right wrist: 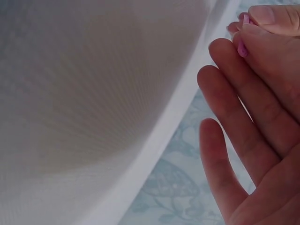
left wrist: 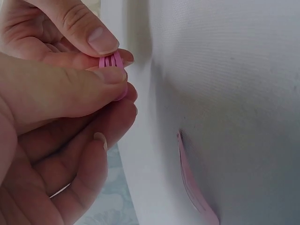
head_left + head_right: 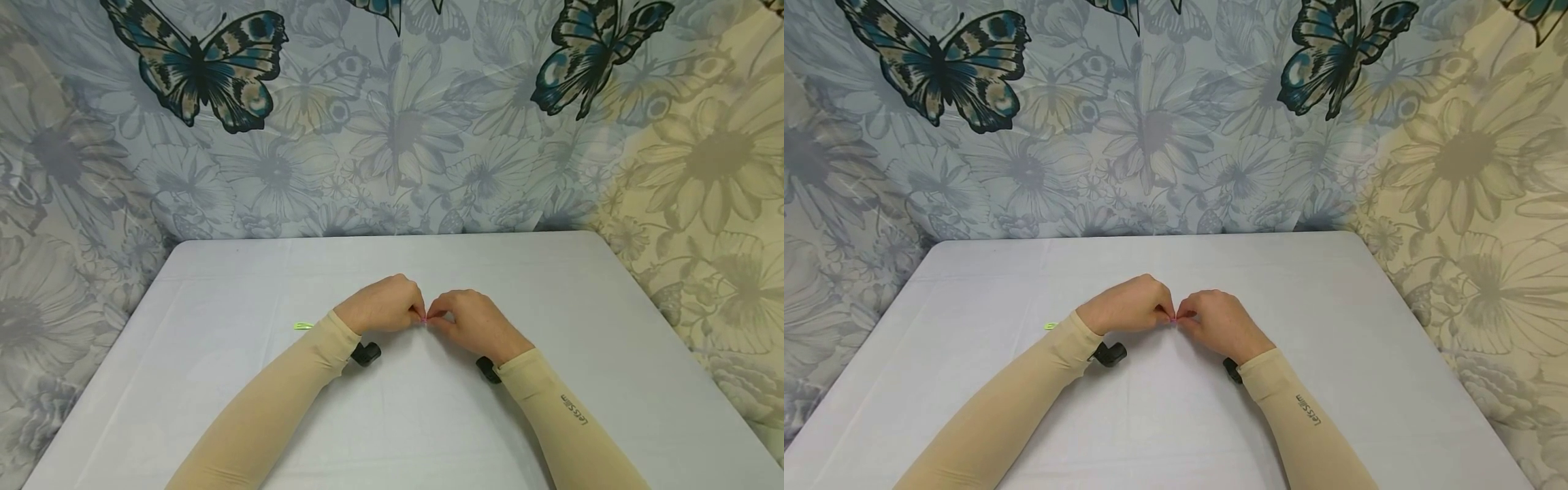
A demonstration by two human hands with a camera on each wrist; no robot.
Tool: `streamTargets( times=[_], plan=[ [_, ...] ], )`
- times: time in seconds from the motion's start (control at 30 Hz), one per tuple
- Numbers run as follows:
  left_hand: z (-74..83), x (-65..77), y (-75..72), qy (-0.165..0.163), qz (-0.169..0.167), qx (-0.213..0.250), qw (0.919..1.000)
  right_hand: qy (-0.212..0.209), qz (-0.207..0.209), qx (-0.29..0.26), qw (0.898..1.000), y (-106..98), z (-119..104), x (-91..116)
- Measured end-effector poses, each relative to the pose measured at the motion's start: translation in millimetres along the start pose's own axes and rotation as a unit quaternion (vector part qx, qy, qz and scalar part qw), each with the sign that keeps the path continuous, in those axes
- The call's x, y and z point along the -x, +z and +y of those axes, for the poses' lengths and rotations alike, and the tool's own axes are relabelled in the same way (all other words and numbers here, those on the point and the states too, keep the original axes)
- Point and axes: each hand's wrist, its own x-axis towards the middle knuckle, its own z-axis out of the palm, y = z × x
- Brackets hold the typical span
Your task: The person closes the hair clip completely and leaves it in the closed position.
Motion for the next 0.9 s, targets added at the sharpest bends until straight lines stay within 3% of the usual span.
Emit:
streamTargets(
  times=[0.5,0.9],
  plan=[
    [4.6,-0.7,-2.7,-0.018,0.004,0.003,0.9998,-0.004,-0.007,0.004,1.000,2.2,1.4,-0.6],
    [1.8,-3.0,5.0,-0.049,-0.006,0.010,0.9987,0.007,-0.011,0.001,1.000,2.0,3.4,-1.9]
  ],
)
